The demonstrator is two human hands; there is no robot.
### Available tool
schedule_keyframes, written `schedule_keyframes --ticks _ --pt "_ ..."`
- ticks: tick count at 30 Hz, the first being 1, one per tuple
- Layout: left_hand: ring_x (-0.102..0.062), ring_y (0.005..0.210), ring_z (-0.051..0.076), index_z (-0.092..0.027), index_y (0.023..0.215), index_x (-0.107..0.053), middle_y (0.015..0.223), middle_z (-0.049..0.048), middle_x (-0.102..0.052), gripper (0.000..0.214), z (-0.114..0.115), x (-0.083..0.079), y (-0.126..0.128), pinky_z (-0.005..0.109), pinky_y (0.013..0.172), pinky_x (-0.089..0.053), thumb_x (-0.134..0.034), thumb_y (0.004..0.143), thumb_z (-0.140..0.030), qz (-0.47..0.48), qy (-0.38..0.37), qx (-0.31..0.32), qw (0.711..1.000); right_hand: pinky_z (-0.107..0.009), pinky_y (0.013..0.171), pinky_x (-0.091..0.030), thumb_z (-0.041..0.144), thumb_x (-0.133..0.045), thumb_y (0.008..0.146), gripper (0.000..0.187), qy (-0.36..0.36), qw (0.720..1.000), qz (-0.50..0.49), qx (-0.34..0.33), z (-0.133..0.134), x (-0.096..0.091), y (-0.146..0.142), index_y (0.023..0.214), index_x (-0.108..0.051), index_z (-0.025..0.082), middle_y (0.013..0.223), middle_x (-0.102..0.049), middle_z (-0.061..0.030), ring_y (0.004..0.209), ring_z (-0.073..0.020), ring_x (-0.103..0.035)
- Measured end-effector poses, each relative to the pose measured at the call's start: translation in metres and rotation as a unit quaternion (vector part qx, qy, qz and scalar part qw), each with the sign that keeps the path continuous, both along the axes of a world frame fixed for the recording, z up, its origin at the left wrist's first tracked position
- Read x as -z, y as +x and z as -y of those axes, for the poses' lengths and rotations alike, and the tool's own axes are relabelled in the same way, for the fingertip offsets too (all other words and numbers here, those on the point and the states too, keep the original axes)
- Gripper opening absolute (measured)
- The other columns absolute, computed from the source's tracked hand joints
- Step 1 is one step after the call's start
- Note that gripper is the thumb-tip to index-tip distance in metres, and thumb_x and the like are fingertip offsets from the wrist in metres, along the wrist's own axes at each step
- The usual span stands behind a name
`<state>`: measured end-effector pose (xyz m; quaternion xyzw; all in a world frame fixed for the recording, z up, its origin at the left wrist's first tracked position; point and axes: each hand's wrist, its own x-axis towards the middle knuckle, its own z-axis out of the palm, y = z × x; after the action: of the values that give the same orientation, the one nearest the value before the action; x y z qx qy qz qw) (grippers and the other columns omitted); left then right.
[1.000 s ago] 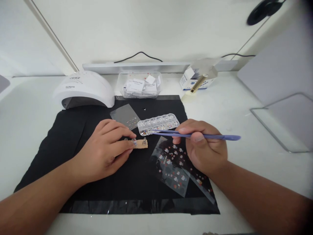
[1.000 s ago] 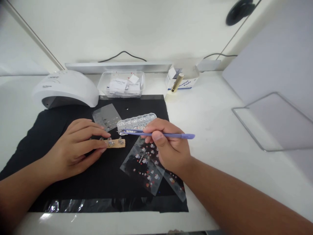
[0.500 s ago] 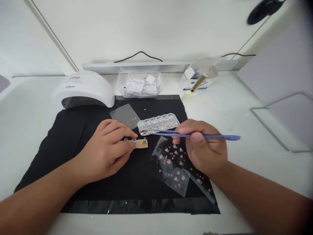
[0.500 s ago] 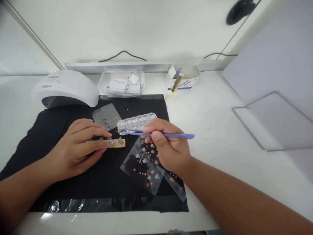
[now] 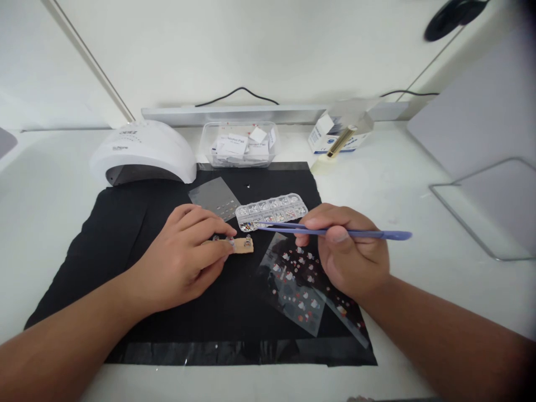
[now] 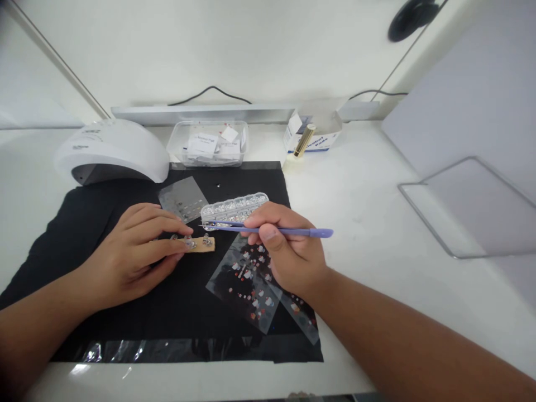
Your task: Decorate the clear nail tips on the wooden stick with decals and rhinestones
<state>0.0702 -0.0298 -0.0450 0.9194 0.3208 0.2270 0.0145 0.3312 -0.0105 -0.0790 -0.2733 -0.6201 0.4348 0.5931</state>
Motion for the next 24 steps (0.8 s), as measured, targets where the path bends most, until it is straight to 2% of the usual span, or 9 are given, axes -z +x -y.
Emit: schedule_keyframes --ticks 24 --pt "-0.063 0.105 0.025 -0.020 0.097 -0.064 0.111 0.0072 -0.071 0.015 0.0009 -0.0005 0.0011 0.049 0.094 -0.043 -0.061 0.087 -0.009 -0.017 0.013 -0.002 1.000 -0.031 0.051 -0.052 0.038 -0.061 0.094 0.016 0.007 1.000 -0.016 -0.009 -0.0003 -0.0002 -0.0013 0.096 -0.076 0.031 0.078 -0.064 -0.0007 0.060 -0.0132 -0.061"
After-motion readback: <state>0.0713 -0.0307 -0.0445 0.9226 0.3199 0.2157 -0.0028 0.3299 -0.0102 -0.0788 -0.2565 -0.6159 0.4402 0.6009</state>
